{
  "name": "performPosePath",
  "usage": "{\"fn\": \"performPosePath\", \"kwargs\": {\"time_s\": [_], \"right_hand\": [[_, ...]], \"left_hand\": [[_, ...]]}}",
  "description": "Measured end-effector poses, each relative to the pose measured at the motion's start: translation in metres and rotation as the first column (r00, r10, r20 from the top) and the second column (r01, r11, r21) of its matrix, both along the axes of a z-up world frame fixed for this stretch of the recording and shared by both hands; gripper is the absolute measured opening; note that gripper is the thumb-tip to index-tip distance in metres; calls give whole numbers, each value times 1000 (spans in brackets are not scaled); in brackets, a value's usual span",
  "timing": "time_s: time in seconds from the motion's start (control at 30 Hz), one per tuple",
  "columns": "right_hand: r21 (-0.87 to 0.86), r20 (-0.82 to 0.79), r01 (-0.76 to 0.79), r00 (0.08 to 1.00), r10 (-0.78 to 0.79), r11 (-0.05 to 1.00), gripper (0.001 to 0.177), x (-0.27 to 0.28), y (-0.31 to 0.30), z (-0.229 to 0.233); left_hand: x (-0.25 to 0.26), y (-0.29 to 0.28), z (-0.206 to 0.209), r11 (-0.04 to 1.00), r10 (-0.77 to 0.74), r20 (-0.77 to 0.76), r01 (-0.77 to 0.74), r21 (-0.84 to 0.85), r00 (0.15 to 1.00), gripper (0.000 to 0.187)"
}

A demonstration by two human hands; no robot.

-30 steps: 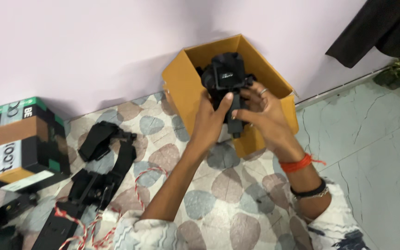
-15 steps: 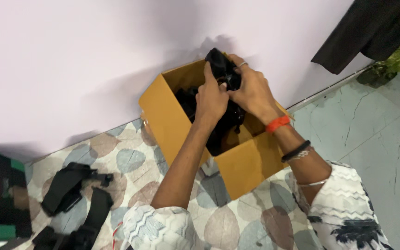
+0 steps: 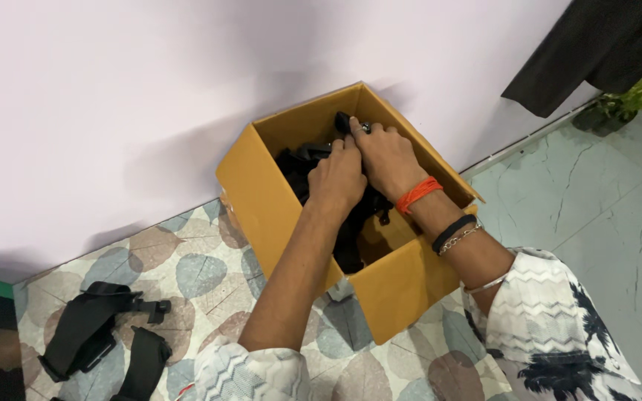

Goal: The person assembles black electronic components with straps, connecting parts and securing them together. They handle multiple units, adjusting straps and fastening pieces, then place the assembled items into a cardboard box.

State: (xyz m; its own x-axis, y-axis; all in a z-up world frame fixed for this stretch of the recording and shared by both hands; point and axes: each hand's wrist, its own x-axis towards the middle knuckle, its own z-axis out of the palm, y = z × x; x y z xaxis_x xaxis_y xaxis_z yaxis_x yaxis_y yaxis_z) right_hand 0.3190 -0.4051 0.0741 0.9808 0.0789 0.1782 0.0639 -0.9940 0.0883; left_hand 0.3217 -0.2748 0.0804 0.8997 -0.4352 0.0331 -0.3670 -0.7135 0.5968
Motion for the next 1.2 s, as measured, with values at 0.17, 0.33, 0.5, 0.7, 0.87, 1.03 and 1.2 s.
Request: {"fn": "performPosePath", "kwargs": {"time_s": [0.17,0.33,0.5,0.7,0.87,1.03,1.2], "right_hand": [[-95,-98,-13,995,4,995,88,11,-2,-6],[0,-145,18,989,-18,1000,93,6,2,-3],[139,-132,-76,987,95,987,91,-12,4,5],[177,-4,-80,997,82,981,33,-66,42,37],[211,274,-273,938,211,939,33,-114,102,81],[296,451,-453,842,295,841,37,-169,172,97],[376,401,-528,833,380,762,34,-195,238,77]], "left_hand": [[7,1,-10,1000,-11,0,11,7,1000,44],[-4,6,1,991,97,22,-94,-97,995,18],[-41,21,30,966,135,136,-100,-237,981,21],[-85,61,55,918,186,225,-87,-386,956,28],[-131,125,70,816,177,277,17,-578,944,31],[-183,196,85,833,211,202,-68,-548,956,34],[-227,260,85,842,305,85,-227,-490,949,33]]}}
